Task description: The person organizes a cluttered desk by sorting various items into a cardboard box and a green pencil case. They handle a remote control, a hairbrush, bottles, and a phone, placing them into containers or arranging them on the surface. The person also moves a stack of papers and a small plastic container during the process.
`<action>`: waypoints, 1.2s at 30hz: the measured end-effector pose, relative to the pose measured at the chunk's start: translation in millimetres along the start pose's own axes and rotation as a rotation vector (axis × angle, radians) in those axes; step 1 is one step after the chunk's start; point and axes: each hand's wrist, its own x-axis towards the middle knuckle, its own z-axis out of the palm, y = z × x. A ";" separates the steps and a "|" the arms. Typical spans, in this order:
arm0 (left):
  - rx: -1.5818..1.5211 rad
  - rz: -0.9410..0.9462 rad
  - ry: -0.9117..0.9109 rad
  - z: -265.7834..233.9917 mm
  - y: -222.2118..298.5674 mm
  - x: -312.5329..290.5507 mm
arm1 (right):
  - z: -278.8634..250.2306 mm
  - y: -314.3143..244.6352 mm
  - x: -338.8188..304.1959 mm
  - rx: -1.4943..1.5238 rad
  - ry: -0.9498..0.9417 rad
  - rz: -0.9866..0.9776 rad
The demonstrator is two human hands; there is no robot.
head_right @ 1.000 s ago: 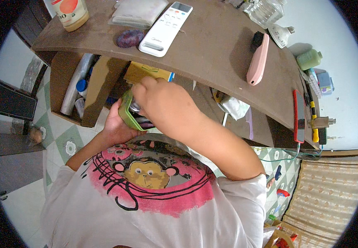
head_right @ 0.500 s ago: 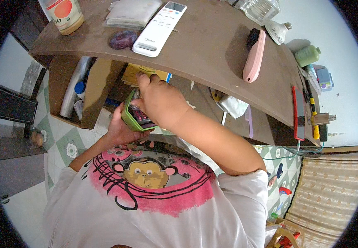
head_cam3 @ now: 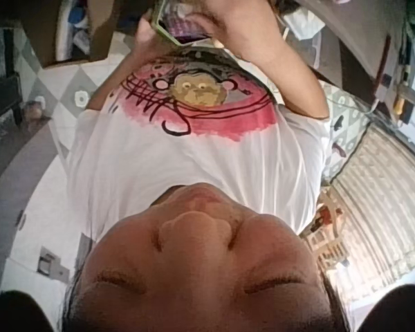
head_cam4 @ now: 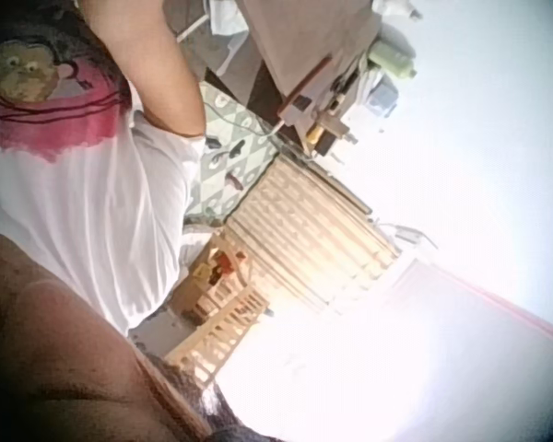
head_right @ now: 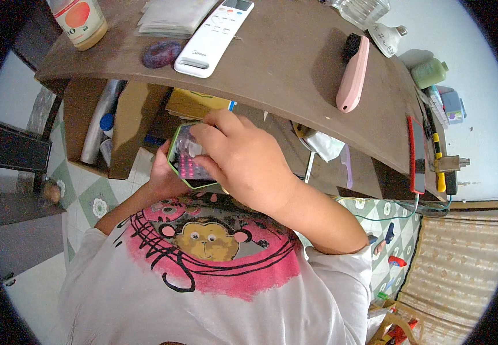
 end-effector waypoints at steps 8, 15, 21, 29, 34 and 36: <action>0.095 -0.121 0.015 -16.7 6.3 0.9 | -0.5 2.7 7.4 -0.090 -0.156 0.201; -0.025 -0.034 0.249 -1.1 2.8 5.3 | 2.2 20.3 1.5 0.047 -0.189 0.310; -0.045 -0.070 0.125 -17.7 9.8 -1.7 | 0.4 13.3 -2.2 0.039 -0.065 0.325; -0.003 -0.044 0.231 -23.9 9.4 -3.5 | 4.6 12.5 2.6 0.145 -0.062 0.408; -0.034 -0.091 0.194 -48.2 13.4 -10.6 | 12.1 16.5 -0.6 0.194 0.016 0.370; -0.020 -0.097 0.231 -49.4 12.7 -12.1 | 12.7 18.2 -0.6 0.218 0.023 0.344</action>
